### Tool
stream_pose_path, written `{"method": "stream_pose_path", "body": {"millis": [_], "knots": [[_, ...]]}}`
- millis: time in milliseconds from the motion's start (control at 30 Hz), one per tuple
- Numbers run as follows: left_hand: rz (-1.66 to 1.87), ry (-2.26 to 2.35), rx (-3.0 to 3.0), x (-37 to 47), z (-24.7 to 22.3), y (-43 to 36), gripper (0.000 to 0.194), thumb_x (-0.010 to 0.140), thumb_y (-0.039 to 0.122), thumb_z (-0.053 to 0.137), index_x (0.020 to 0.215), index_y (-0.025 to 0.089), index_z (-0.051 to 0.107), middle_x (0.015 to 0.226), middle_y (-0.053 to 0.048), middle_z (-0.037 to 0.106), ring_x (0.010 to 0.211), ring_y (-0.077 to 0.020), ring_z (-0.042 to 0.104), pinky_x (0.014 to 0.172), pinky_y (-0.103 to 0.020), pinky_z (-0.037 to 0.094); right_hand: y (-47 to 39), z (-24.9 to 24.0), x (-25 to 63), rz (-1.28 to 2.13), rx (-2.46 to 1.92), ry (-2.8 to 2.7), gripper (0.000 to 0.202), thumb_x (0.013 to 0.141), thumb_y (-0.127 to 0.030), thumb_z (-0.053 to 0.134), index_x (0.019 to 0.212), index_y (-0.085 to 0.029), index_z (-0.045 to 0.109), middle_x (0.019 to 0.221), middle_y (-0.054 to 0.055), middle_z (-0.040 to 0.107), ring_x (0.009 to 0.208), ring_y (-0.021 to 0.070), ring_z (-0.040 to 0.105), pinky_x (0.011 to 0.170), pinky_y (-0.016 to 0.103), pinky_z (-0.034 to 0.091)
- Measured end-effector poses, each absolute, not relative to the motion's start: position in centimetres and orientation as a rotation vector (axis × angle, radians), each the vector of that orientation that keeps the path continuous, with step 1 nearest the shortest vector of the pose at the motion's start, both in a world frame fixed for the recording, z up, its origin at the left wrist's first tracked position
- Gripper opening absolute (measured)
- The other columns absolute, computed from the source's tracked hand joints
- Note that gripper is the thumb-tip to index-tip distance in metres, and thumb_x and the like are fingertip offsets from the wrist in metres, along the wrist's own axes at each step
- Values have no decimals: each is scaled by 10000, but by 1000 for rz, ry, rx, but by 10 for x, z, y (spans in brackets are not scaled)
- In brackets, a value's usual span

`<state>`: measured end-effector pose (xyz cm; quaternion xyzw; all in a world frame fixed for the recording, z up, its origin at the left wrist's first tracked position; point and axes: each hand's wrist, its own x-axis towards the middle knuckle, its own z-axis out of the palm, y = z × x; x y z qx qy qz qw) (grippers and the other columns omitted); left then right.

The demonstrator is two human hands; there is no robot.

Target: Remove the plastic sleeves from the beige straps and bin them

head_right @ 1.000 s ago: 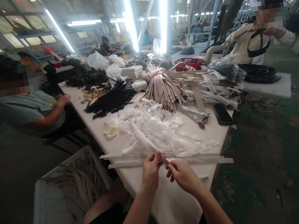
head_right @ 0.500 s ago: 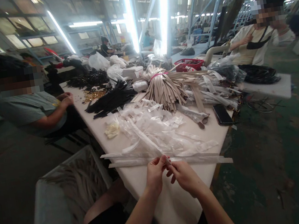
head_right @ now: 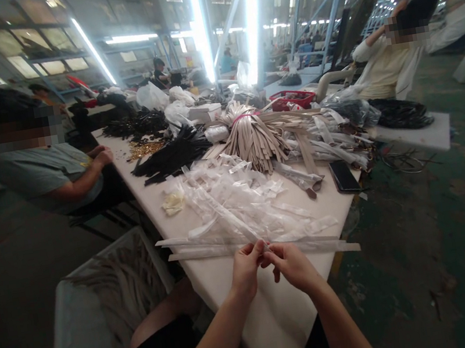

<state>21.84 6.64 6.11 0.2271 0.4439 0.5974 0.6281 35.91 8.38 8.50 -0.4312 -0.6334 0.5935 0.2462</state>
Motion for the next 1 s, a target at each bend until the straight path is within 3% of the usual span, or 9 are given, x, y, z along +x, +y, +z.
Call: {"method": "stream_pose_path", "body": {"millis": [133,233,433,567,700,867,1000], "knots": [[1362,942,523,220,62,71,407,692,468,841,768,84,727,736,-101,697,597,-151,617,610,-278,489,84,88,359,1488,-1259,-1650,440,888,-558,577,1079,-163,611,750,44,706,522,147,589,481,255,464],[1331,887,475,222,66,74,407,715,474,819,785,87,712,744,-105,703,586,-159,622,596,-288,491,82,88,355,1262,-1356,-1631,400,923,-563,517,885,-179,622,627,20,635,509,151,555,492,262,436],[1376,696,310,199,92,110,392,828,418,713,1082,128,641,1064,-167,721,889,-248,709,799,-361,546,77,108,369,997,-1405,-1765,419,928,-483,530,611,-208,546,518,-7,505,505,149,483,529,269,379],[1475,634,294,162,121,150,307,897,345,622,1127,145,584,1128,-162,705,966,-247,705,893,-398,533,71,132,404,995,-1417,-1835,372,915,-443,541,627,-209,568,518,-9,491,506,151,462,530,270,360],[1580,686,418,131,154,167,289,915,304,587,1156,145,577,1145,-152,698,973,-244,705,905,-406,524,67,144,447,1080,-1368,-1779,397,904,-499,544,633,-209,542,562,6,494,527,154,459,534,278,365],[1675,792,722,115,191,137,364,895,350,634,1204,168,571,1079,-127,719,935,-248,712,845,-385,528,63,144,463,1245,-1342,-1609,362,886,-567,579,899,-207,621,581,-27,424,511,135,383,482,253,309],[1766,882,817,103,207,98,398,874,398,663,1206,194,583,1058,-108,727,941,-260,712,852,-400,529,62,143,449,1290,-1286,-1650,404,909,-538,577,706,-191,544,581,-28,395,519,110,339,480,241,266]]}}
